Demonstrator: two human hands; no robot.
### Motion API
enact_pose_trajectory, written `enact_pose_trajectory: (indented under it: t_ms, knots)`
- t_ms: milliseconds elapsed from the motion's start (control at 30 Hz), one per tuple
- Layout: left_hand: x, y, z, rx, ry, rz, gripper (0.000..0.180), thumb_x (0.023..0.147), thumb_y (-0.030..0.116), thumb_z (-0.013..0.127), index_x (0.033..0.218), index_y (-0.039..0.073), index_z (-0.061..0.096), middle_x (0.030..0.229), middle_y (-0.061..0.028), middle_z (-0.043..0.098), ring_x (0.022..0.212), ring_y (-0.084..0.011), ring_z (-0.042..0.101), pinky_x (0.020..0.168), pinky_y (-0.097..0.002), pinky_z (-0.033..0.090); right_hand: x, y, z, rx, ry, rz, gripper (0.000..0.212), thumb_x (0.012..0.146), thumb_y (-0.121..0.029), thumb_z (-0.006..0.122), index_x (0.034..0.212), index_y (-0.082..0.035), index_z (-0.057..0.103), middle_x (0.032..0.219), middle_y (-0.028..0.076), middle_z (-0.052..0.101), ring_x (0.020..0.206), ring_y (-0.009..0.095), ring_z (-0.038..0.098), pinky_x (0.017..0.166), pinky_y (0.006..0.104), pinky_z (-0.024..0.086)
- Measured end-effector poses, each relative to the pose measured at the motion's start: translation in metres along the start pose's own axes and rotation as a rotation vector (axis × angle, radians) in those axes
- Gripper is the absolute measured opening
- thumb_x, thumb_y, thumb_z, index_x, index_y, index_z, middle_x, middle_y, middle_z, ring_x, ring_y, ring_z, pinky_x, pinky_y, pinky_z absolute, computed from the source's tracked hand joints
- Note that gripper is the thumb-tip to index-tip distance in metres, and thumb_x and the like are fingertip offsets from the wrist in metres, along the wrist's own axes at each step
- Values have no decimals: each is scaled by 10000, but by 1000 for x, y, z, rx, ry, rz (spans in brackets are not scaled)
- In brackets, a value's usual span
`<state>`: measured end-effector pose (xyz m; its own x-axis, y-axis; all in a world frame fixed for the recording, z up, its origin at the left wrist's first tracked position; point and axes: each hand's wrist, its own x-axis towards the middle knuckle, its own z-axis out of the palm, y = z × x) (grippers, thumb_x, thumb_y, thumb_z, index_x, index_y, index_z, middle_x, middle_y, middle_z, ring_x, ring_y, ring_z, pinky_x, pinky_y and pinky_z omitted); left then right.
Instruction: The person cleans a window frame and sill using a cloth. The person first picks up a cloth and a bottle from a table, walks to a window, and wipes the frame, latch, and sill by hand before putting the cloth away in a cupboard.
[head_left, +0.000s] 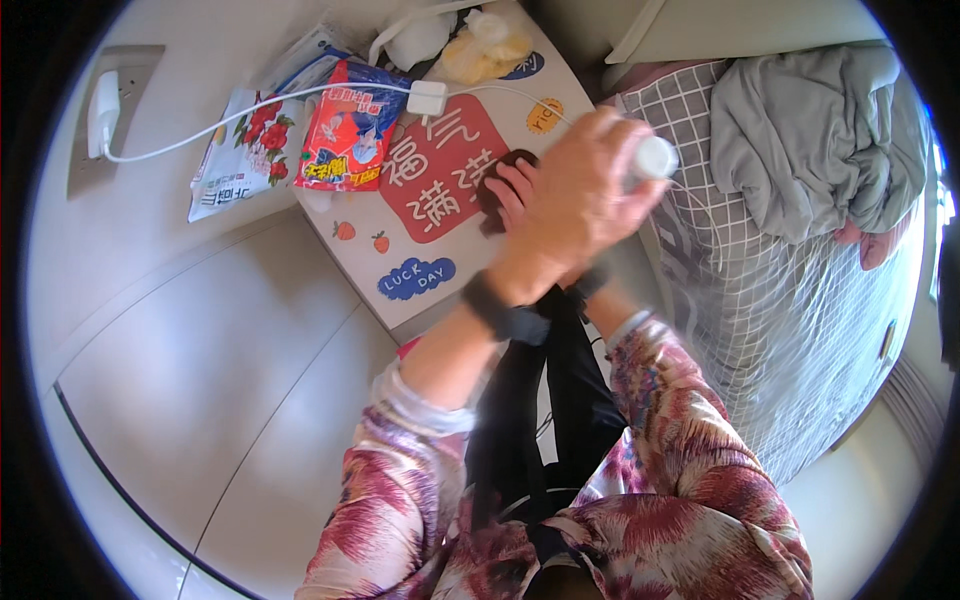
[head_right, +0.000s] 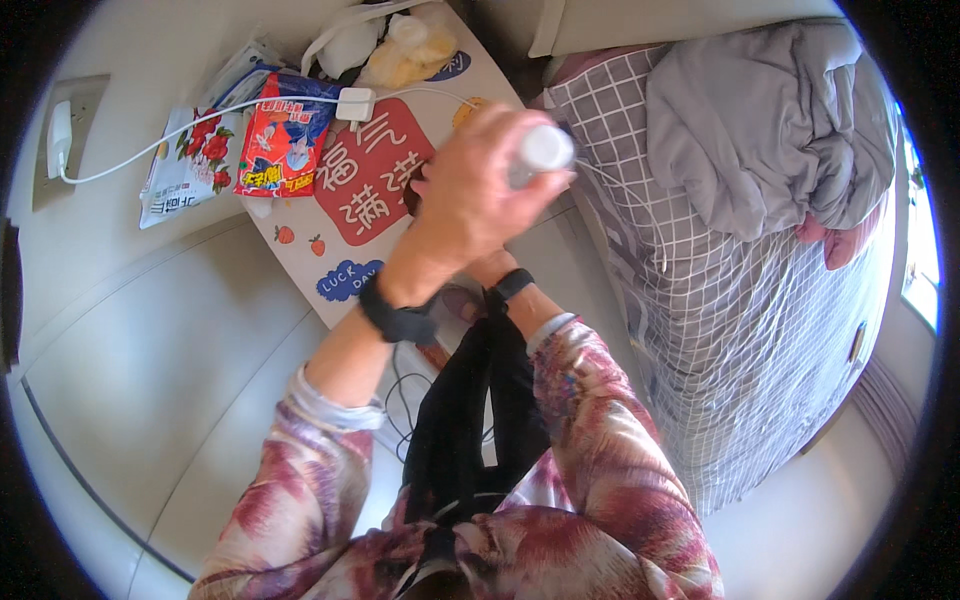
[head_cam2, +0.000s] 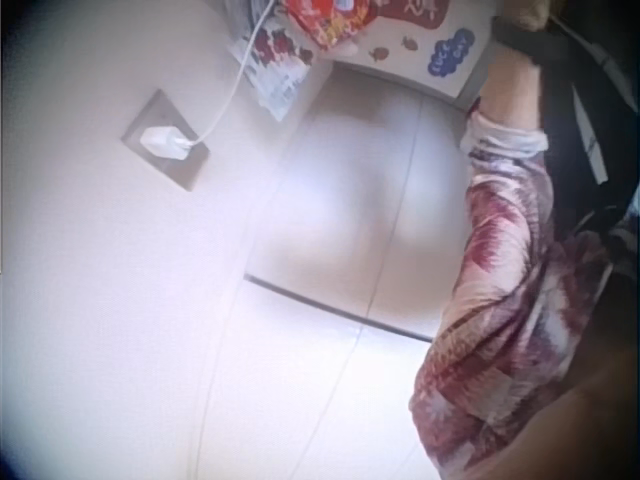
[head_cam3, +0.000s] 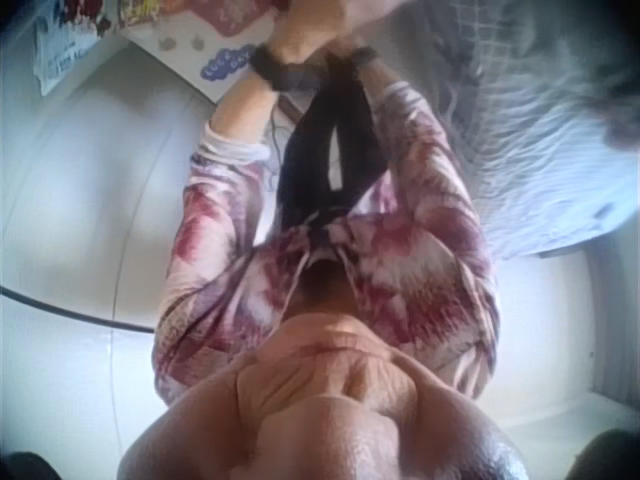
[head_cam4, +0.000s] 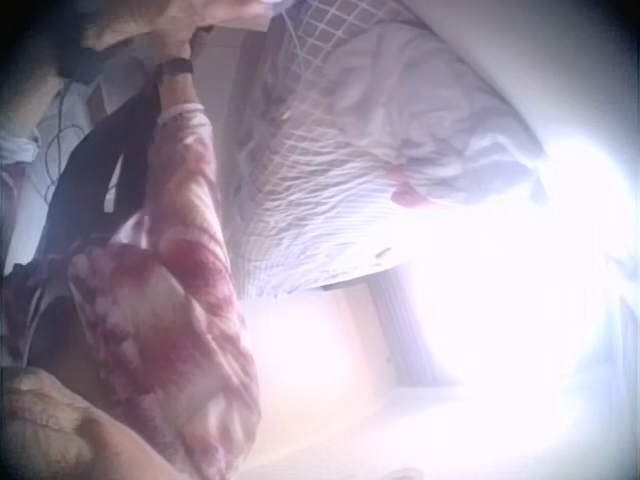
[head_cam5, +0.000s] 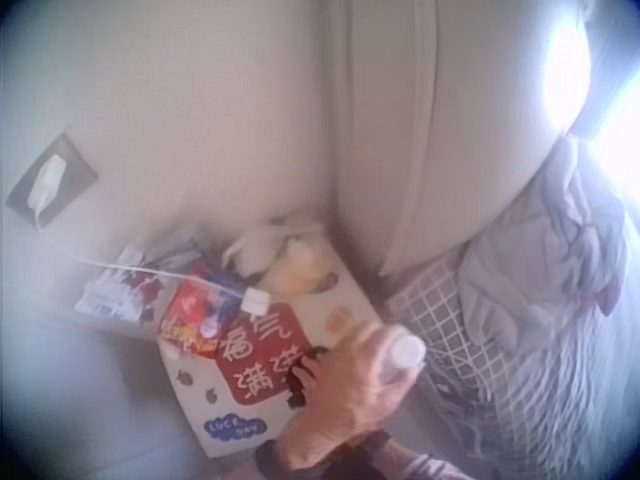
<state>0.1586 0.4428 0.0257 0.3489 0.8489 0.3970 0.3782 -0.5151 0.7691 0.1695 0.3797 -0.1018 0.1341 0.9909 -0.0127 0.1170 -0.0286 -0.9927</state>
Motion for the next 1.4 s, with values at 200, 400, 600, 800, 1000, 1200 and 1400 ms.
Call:
enact_pose_trajectory:
  t_ms: [200, 400, 600, 800, 1000, 1200, 1400]
  knots:
    - [-5, -24, -83, -176, 62, -230, 294, 702, 96, 732, 953, 40, 588, 807, -60, 566, 705, -153, 580, 596, -270, 472, 15, -4, -49, -1031, -541, -263, 313, 804, -161, 559, 1109, -87, 564, 1120, 96, 557, 1114, 260, 497, 961, 403, 368]
    - [3, -35, -119, -94, 135, -324, 286, 711, 69, 737, 957, 29, 596, 794, -17, 525, 617, -62, 448, 511, -199, 371, 53, 3, -54, -1009, -307, -487, 426, 797, -181, 594, 1204, -91, 506, 1245, 83, 481, 1222, 264, 391, 1035, 381, 298]
    - [-7, -51, -130, 19, 112, -296, 296, 710, 59, 734, 966, 14, 591, 797, -49, 534, 684, -134, 534, 601, -246, 442, 105, -3, -42, -974, -140, -468, 442, 790, -152, 599, 1214, -86, 490, 1259, 85, 473, 1225, 274, 388, 1029, 388, 303]
    - [-8, -52, -134, 97, 103, -271, 314, 716, 98, 734, 984, 25, 586, 805, -60, 537, 722, -163, 553, 630, -272, 453, 93, 1, -32, -896, -52, -408, 414, 784, -76, 560, 1193, -73, 498, 1248, 96, 476, 1218, 311, 387, 1004, 414, 320]
    - [-18, -52, -134, 23, 23, -386, 373, 705, 92, 757, 1029, 21, 587, 929, -53, 571, 840, -141, 562, 700, -253, 470, 16, -12, -57, -793, -328, -306, 457, 731, 9, 518, 1184, -55, 504, 1239, 108, 477, 1184, 315, 410, 984, 422, 344]
    - [-23, -55, -132, 65, 37, -301, 469, 684, 128, 761, 1109, 65, 574, 829, -15, 518, 681, -119, 468, 620, -241, 427, 6, -38, -93, -447, -432, -76, 470, 732, 63, 531, 1185, -55, 499, 1182, 145, 501, 1111, 332, 456, 962, 384, 368]
    - [-63, -67, -145, -59, 165, -499, 394, 744, 110, 684, 1116, 30, 578, 749, 27, 477, 652, -62, 398, 584, -207, 364, 114, -66, -96, -516, 29, -326, 344, 818, 48, 476, 1158, -5, 491, 1073, 212, 531, 1006, 400, 497, 872, 426, 424]
